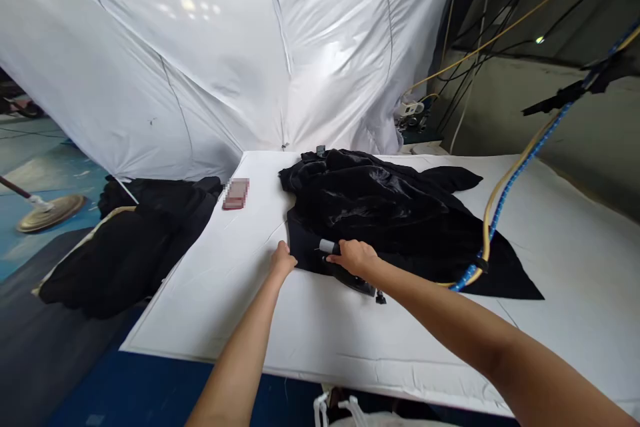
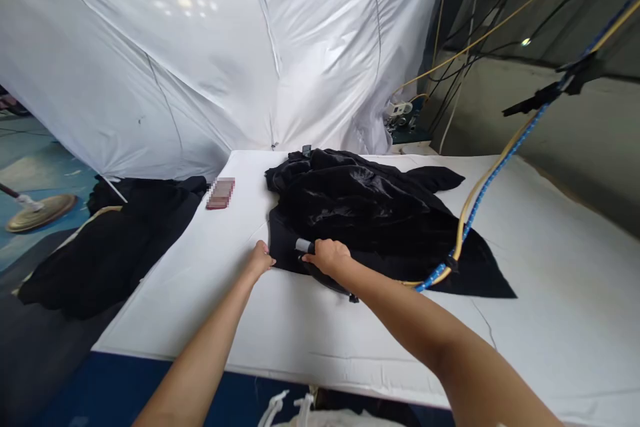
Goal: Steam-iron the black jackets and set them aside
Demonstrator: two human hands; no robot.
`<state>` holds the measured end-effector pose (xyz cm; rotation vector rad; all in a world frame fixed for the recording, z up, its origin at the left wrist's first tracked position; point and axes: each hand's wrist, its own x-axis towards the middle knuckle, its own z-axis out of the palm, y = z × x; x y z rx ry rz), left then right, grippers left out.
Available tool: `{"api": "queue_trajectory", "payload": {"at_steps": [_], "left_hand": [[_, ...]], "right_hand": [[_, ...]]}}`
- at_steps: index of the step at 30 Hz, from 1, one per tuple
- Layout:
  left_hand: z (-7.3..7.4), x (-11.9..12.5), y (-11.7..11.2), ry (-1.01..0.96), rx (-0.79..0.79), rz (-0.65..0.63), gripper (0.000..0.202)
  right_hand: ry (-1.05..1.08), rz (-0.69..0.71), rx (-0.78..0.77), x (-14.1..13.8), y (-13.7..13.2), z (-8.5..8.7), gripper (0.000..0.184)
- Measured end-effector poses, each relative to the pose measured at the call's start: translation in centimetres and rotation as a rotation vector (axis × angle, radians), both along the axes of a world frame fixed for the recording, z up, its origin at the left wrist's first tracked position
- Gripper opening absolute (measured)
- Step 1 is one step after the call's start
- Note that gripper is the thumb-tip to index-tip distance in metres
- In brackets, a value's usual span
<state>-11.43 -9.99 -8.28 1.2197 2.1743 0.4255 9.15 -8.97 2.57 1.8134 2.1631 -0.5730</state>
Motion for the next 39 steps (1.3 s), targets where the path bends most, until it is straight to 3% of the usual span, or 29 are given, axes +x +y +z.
{"api": "queue_trajectory", "payload": {"at_steps": [5, 9, 13, 17, 21, 24, 27, 34, 39], "left_hand": [[0.7, -0.3, 0.0, -0.035, -0.022, 0.046, 0.035], [1.2, -0.5, -0.4, -0.044, -0.030, 0.043, 0.031], [1.6, -0.6, -1.0, -0.033, -0.068, 0.018, 0.028], [2.5, 0.1, -1.3, 0.225, -0.134, -0.082, 0.024], [4.4, 3.0, -1.3, 0.514, 0.033, -0.185, 0.029], [5.5, 6.4, -1.0, 0.519, 0.188, -0.434, 0.025], [6.0, 9.9, -0.6, 0.460, 0.257, -0.581, 0.026], [5.1, 14.6, -0.5, 0.325, 0.237, -0.765, 0.026], [4.4, 16.4, -0.7, 0.331, 0.214, -0.728, 0.029]], "right_hand": [[-0.040, -0.100, 0.007, 2.1, 2.5, 1.0, 0.053], [-0.067, -0.157, -0.007, 4.6, 3.0, 1.9, 0.052], [-0.052, -0.082, 0.015, 7.6, 0.9, 2.6, 0.056], [-0.060, 0.034, -0.012, 10.4, -2.1, 2.6, 0.060], [-0.092, -0.028, -0.035, 13.1, -2.9, 1.8, 0.058], [-0.100, -0.121, -0.015, 15.7, -2.0, 1.5, 0.057], [-0.113, -0.187, -0.002, 19.0, -0.9, 1.4, 0.056], [-0.144, -0.324, 0.006, 27.7, -0.3, 2.1, 0.060], [-0.153, -0.146, 0.039, 30.4, -1.4, 2.9, 0.063]]}}
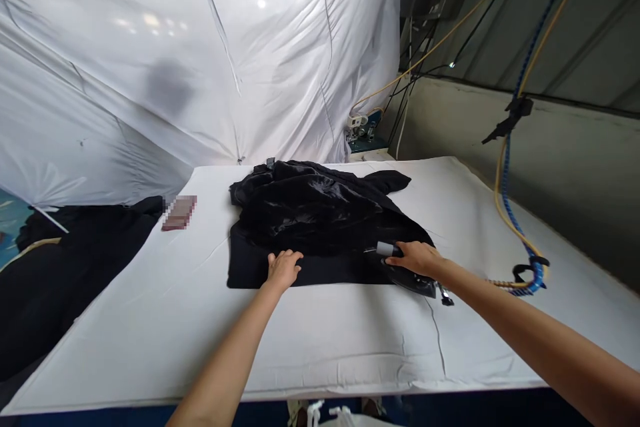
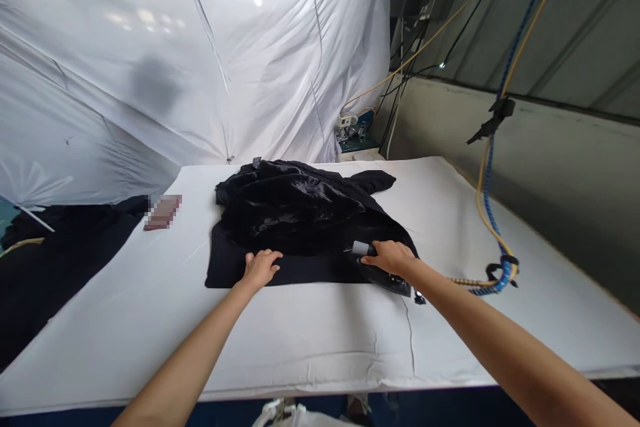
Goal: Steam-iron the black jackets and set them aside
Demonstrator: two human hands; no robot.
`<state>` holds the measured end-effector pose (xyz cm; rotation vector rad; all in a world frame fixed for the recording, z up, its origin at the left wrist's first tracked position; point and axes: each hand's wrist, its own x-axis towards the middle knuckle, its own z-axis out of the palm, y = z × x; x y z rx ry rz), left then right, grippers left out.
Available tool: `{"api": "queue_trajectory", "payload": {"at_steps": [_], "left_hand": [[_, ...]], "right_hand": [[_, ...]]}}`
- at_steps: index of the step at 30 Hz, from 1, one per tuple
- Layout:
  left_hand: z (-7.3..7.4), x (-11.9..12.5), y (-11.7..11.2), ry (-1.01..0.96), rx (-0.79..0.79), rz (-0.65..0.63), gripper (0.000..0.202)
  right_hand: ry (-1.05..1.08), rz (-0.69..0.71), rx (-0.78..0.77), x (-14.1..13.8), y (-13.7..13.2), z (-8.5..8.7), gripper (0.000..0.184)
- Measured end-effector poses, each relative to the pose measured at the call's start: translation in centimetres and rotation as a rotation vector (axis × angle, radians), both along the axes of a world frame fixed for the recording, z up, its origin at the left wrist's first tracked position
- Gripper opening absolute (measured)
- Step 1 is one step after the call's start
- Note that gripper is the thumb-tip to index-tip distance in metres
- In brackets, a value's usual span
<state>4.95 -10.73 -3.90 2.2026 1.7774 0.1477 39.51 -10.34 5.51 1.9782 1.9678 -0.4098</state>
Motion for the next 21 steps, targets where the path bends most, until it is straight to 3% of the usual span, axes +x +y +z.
{"api": "queue_trajectory", "payload": {"at_steps": [5, 9, 13, 17, 21], "left_hand": [[0.3, 1.8, 0.7, 0.113, -0.040, 0.002, 0.051], [0.2, 2.2, 1.5, 0.187, -0.113, 0.033, 0.053], [-0.2, 2.1, 1.6, 0.119, -0.037, 0.079, 0.046], [-0.3, 2.7, 1.2, -0.001, 0.124, 0.180, 0.036], [0.3, 4.1, 0.5, -0.067, 0.204, 0.236, 0.028]], "right_hand": [[0.033, 0.229, -0.048, -2.9, -1.1, -0.5, 0.064], [0.052, 0.302, -0.045, -5.2, -0.6, -0.9, 0.059], [0.025, 0.314, -0.005, -6.0, 0.3, -0.8, 0.065], [0.046, 0.303, -0.015, -5.1, 1.0, -0.7, 0.071], [0.048, 0.291, -0.024, -1.5, 1.0, -1.1, 0.070]]}}
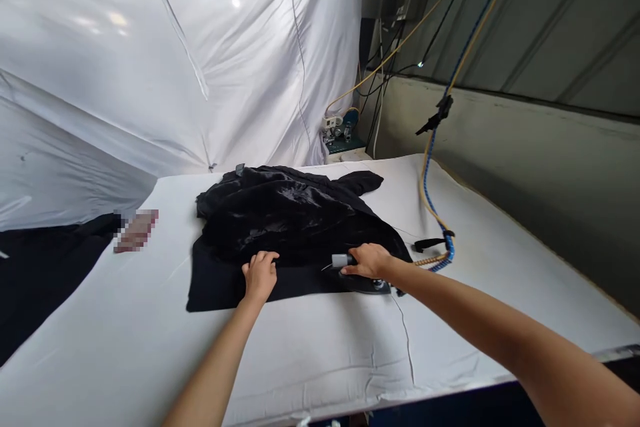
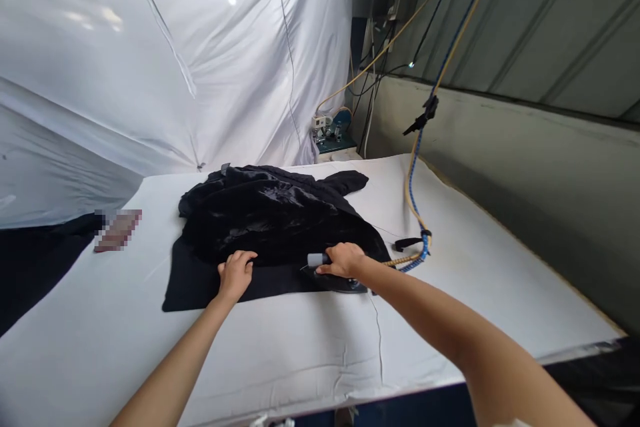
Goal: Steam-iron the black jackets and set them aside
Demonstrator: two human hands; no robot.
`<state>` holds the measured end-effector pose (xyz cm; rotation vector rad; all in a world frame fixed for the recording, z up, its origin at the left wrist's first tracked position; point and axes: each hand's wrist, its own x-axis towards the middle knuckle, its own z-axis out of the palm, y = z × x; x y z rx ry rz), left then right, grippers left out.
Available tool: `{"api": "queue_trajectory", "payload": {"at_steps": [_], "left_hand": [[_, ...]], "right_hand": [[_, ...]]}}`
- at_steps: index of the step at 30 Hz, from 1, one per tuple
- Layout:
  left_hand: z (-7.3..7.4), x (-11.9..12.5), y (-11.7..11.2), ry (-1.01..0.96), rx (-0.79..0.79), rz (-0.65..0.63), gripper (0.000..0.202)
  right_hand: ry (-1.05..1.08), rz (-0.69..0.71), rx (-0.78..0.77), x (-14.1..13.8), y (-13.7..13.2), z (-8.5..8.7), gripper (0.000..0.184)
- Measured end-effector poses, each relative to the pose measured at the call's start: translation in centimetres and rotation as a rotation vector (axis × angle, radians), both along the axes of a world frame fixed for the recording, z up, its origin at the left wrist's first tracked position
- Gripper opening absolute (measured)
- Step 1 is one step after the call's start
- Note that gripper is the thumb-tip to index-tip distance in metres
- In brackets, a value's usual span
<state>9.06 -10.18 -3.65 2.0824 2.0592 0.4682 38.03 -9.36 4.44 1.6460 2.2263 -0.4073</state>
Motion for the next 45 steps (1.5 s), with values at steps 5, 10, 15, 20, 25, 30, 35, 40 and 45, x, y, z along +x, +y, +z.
{"api": "queue_trajectory", "payload": {"at_steps": [5, 10, 15, 20, 25, 30, 35, 40, 45], "left_hand": [[0.3, 1.9, -1.0, -0.010, -0.019, 0.001, 0.027], [-0.3, 3.5, -1.7, 0.053, -0.096, 0.010, 0.028], [-0.3, 4.0, -0.6, 0.112, -0.148, -0.066, 0.047], [0.0, 3.2, 2.1, 0.195, -0.172, -0.054, 0.034], [0.3, 2.2, 3.8, 0.139, -0.176, -0.056, 0.018], [0.7, 1.5, 4.3, 0.061, -0.162, -0.056, 0.017], [1.5, 1.4, 4.4, 0.070, -0.193, -0.093, 0.017], [2.2, 2.0, 3.7, 0.035, -0.157, -0.075, 0.024], [2.5, 4.2, 2.0, -0.010, -0.103, -0.113, 0.026]], "right_hand": [[-0.049, -0.076, 0.009, 6.1, 0.1, 0.0, 0.065], [-0.035, -0.100, 0.005, 8.9, -0.1, 0.0, 0.063], [-0.011, -0.024, 0.015, 7.8, 0.3, -0.6, 0.070], [0.000, 0.020, 0.017, 5.5, 0.6, -0.7, 0.071], [0.040, 0.018, -0.013, 2.5, 0.4, -0.8, 0.066], [0.063, -0.022, -0.007, -1.4, 0.8, -1.0, 0.063], [0.075, -0.076, -0.027, -3.7, 1.3, -0.8, 0.059], [0.052, -0.097, -0.035, -0.3, 0.8, -0.3, 0.060], [0.028, -0.136, -0.020, 6.5, 0.2, -0.1, 0.056]]}}
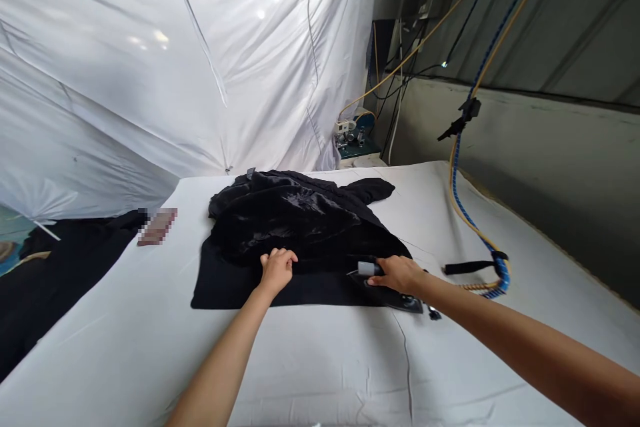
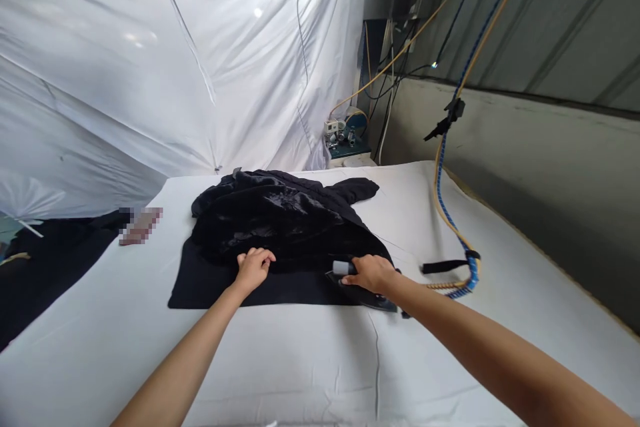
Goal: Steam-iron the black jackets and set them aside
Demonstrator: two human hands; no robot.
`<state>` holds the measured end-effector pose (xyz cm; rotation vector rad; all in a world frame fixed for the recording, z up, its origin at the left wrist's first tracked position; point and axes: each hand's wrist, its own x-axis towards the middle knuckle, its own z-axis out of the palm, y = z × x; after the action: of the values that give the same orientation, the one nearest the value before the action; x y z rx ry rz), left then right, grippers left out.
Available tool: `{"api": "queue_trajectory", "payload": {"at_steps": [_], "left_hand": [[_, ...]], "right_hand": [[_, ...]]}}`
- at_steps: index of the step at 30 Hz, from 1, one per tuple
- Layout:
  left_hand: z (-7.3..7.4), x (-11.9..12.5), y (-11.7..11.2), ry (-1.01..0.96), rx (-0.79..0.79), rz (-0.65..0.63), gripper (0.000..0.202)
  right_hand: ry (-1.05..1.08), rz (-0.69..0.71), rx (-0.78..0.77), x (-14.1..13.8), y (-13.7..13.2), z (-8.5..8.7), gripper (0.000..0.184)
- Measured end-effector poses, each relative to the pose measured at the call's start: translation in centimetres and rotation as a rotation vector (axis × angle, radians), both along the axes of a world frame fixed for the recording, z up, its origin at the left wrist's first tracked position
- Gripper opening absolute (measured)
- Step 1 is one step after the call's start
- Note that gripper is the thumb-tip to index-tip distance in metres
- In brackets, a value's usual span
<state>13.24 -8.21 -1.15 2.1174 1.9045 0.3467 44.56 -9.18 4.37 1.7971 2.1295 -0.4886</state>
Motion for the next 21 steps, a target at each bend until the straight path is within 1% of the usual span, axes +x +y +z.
{"api": "queue_trajectory", "payload": {"at_steps": [5, 10, 13, 15, 16, 17, 18, 19, 20, 21], "left_hand": [[-0.9, 1.9, -1.5, 0.003, -0.076, -0.041, 0.026], [-1.7, 2.3, -2.5, 0.036, -0.128, -0.036, 0.028], [-1.8, 2.0, -3.3, 0.060, -0.152, -0.071, 0.038], [-1.8, 1.4, -4.0, 0.070, -0.155, -0.091, 0.049], [-1.9, 0.9, -4.4, 0.080, -0.152, -0.090, 0.053], [-2.0, 0.4, -4.8, 0.097, -0.153, -0.080, 0.057], [-2.1, -0.2, -5.2, 0.123, -0.161, -0.061, 0.059], [-2.3, -0.8, -5.6, 0.155, -0.177, -0.039, 0.062], [-2.5, -1.4, -5.8, 0.189, -0.194, -0.015, 0.064], [-2.6, -1.8, -6.0, 0.223, -0.210, 0.008, 0.066]], "right_hand": [[-0.032, -0.086, 0.007, 6.9, 0.0, 0.2, 0.056], [-0.016, -0.163, -0.008, 12.9, -0.1, 0.0, 0.055], [0.039, -0.227, 0.019, 16.3, 0.5, -0.4, 0.052], [0.042, -0.311, 0.017, 18.1, 1.4, -0.5, 0.051], [0.012, -0.357, 0.042, 18.7, 1.9, -0.5, 0.051], [-0.034, -0.382, 0.105, 18.9, 2.4, -0.4, 0.050], [-0.083, -0.373, 0.209, 18.7, 3.0, -0.3, 0.048], [-0.115, -0.319, 0.334, 18.0, 3.5, -0.1, 0.046], [-0.117, -0.233, 0.446, 16.9, 4.1, -0.1, 0.043], [-0.078, -0.133, 0.511, 15.4, 4.6, -0.1, 0.040]]}}
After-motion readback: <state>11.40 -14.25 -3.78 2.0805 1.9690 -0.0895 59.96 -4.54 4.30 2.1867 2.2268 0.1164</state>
